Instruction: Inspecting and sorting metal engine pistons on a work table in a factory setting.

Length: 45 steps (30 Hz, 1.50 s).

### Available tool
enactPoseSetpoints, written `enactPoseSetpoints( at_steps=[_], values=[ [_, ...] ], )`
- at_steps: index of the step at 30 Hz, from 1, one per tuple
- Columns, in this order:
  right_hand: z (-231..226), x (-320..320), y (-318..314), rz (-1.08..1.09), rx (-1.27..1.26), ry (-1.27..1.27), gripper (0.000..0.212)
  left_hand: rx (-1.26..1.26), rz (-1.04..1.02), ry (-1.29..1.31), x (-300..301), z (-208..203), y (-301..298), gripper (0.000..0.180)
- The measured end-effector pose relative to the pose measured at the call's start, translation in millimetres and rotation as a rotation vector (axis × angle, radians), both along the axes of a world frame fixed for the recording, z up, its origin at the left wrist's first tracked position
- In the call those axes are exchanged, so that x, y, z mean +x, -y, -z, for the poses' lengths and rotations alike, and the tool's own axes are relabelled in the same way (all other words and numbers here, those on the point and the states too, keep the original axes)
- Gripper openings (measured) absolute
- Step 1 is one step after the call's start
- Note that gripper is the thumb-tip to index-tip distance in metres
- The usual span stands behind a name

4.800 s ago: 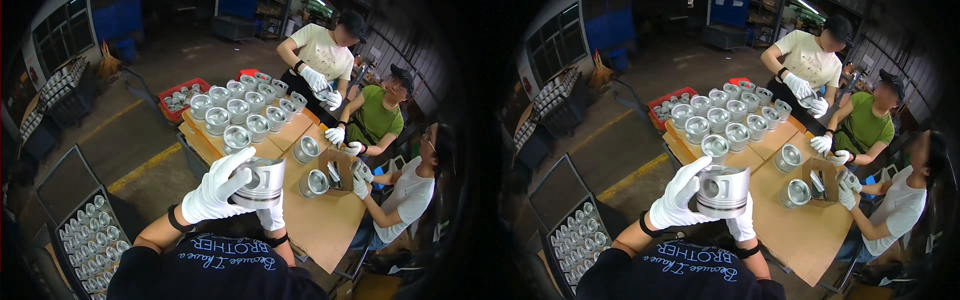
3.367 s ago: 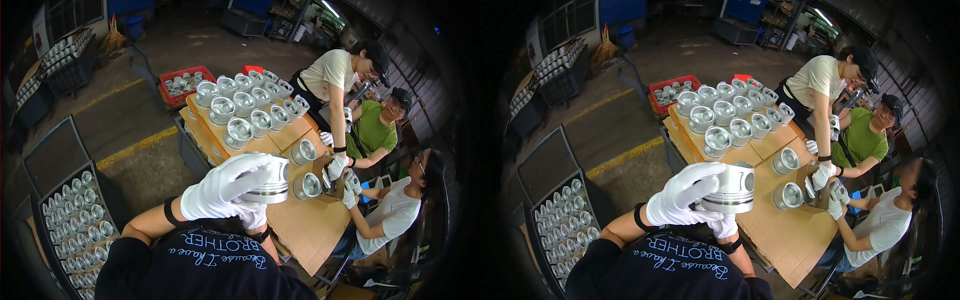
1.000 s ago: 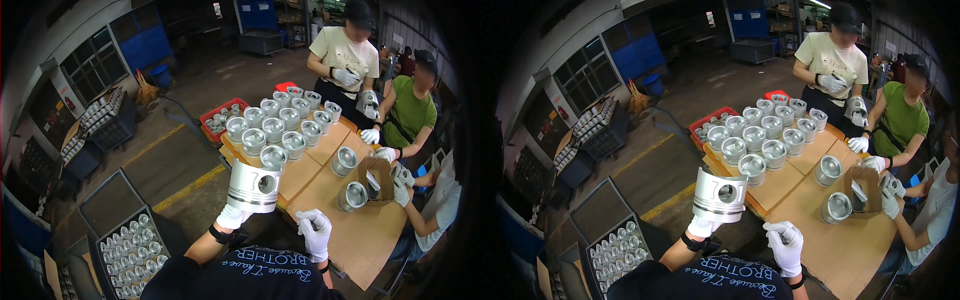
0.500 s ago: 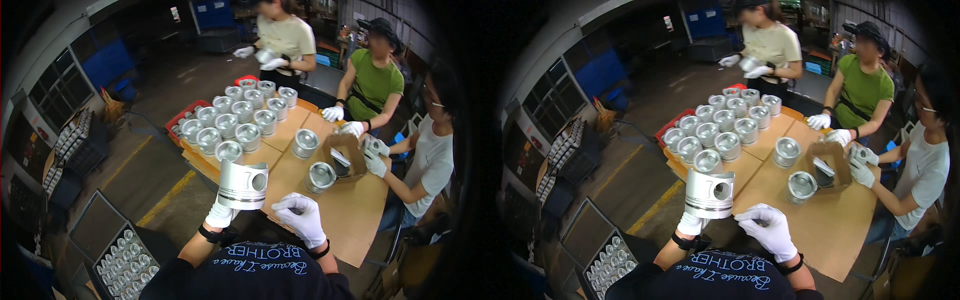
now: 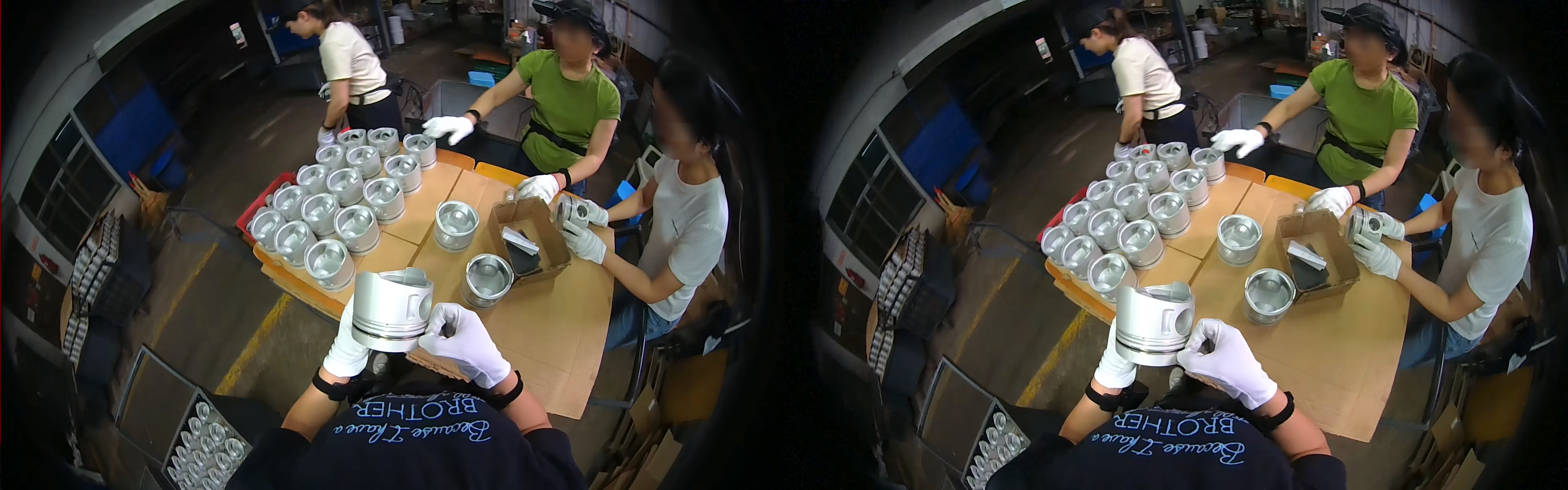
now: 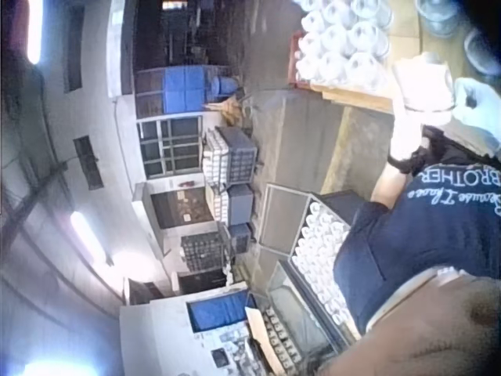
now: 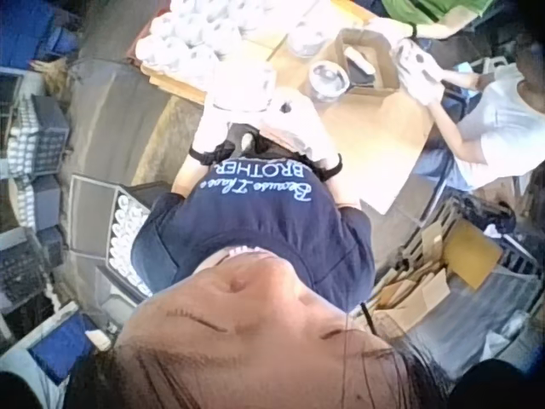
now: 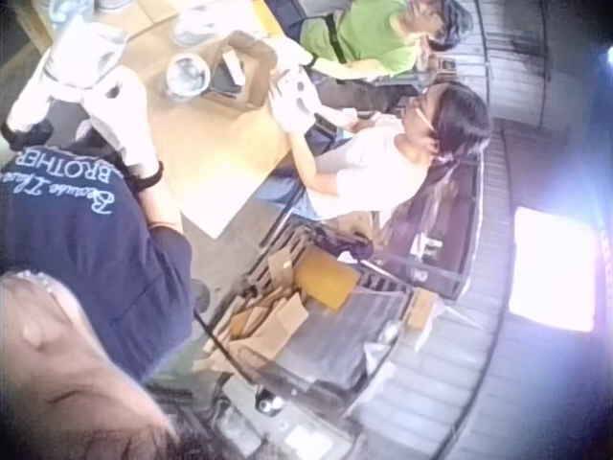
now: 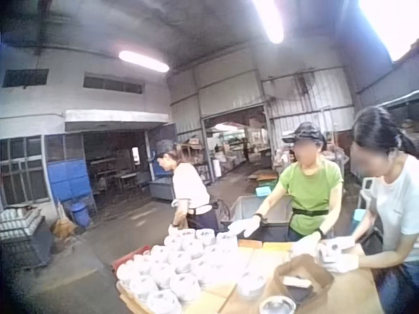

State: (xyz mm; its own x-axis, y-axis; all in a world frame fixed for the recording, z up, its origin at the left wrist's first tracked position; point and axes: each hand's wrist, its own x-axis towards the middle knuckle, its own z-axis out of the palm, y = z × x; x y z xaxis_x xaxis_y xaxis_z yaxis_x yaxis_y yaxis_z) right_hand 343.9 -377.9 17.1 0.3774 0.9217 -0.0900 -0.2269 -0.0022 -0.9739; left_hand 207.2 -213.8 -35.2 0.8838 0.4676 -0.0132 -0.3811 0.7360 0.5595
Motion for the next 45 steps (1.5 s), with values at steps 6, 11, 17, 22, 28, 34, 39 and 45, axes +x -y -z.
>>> enactPoseSetpoints(
  at_steps=[6, 11, 17, 22, 28, 34, 39, 45],
  values=[
    [-14, -16, -29, 0.078, -0.059, 0.119, 0.022, -0.021, 0.049, -0.087, 5, 10, -46, 0.047],
    [5, -15, -49, 0.134, -0.037, -0.035, 0.021, 0.283, 0.051, -0.278, 5, -2, -57, 0.044],
    [13, -12, -48, 0.367, 0.148, -0.168, 0.016, 0.177, 0.147, -0.123, 26, 35, -76, 0.043],
    [37, -4, -18, 0.625, 0.109, -0.094, 0.012, 0.507, 0.126, -0.09, 41, 61, -87, 0.039],
    [44, -2, 10, 0.833, 0.085, -0.091, 0.007, 0.09, 0.212, -0.038, 74, 9, -70, 0.033],
    [16, 20, -3, 0.873, 0.272, 0.981, 0.037, 0.245, 0.165, -0.048, 108, -11, -40, 0.041],
    [20, 31, -7, 0.84, 0.322, 1.153, 0.051, 0.324, 0.076, -0.059, 120, -19, -26, 0.046],
    [15, 40, -4, 0.872, 0.409, 1.112, 0.054, 0.505, -0.029, -0.097, 122, -50, -2, 0.043]
  ],
)
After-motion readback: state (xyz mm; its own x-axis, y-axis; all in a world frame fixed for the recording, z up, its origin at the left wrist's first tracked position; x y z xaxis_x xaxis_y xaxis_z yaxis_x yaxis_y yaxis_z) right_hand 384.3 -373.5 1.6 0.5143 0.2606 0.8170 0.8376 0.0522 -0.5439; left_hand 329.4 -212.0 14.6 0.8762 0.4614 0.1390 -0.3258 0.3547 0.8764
